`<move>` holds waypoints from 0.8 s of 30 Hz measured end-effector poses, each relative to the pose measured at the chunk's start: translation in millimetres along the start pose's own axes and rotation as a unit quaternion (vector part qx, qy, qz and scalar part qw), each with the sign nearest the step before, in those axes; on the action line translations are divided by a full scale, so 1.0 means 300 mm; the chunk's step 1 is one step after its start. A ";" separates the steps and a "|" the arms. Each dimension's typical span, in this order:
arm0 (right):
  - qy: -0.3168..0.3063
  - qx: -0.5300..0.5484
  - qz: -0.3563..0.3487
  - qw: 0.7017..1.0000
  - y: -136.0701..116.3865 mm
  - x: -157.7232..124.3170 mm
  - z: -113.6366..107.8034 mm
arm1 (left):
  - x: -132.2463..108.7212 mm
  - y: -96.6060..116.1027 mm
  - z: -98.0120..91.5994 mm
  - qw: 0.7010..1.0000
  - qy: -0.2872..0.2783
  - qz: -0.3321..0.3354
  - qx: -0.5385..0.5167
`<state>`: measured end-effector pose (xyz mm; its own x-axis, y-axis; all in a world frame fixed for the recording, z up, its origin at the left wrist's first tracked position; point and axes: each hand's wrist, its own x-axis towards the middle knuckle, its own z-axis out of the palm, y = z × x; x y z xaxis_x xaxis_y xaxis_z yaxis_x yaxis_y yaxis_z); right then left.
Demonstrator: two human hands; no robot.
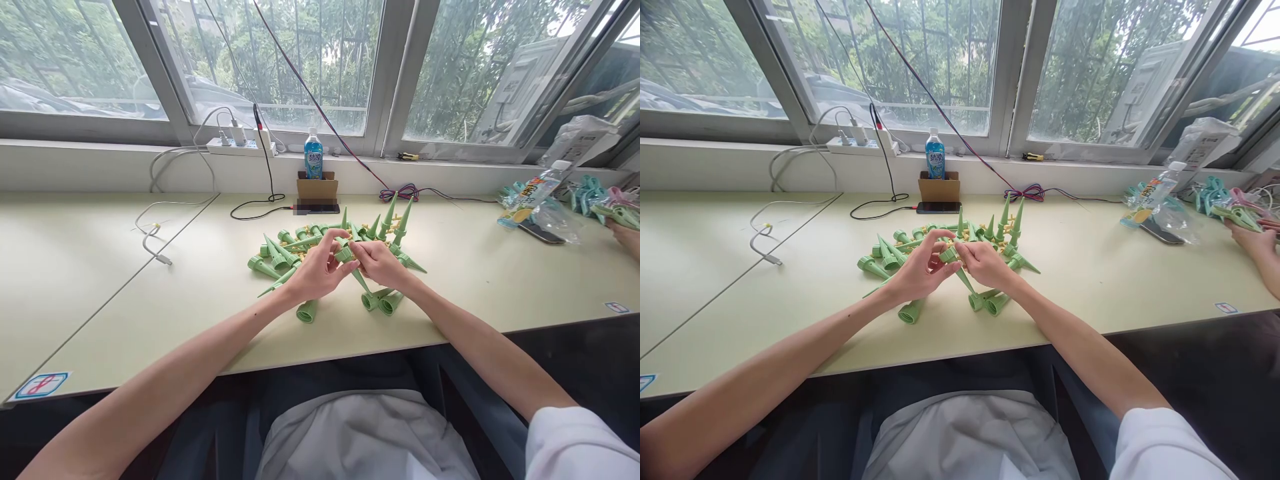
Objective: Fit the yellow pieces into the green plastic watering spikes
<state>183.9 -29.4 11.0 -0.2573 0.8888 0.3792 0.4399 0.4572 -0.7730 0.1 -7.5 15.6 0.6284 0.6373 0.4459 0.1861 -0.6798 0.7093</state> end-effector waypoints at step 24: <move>0.029 0.107 -0.042 0.993 -0.020 -0.010 0.017 | -0.020 0.029 0.010 0.978 0.113 0.127 0.124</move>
<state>177.7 -35.1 12.1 -0.2327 0.8515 0.4700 0.2253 0.5173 -0.8256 0.3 -18.2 17.4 0.5010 0.4817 0.7190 0.2412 -0.8756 0.4185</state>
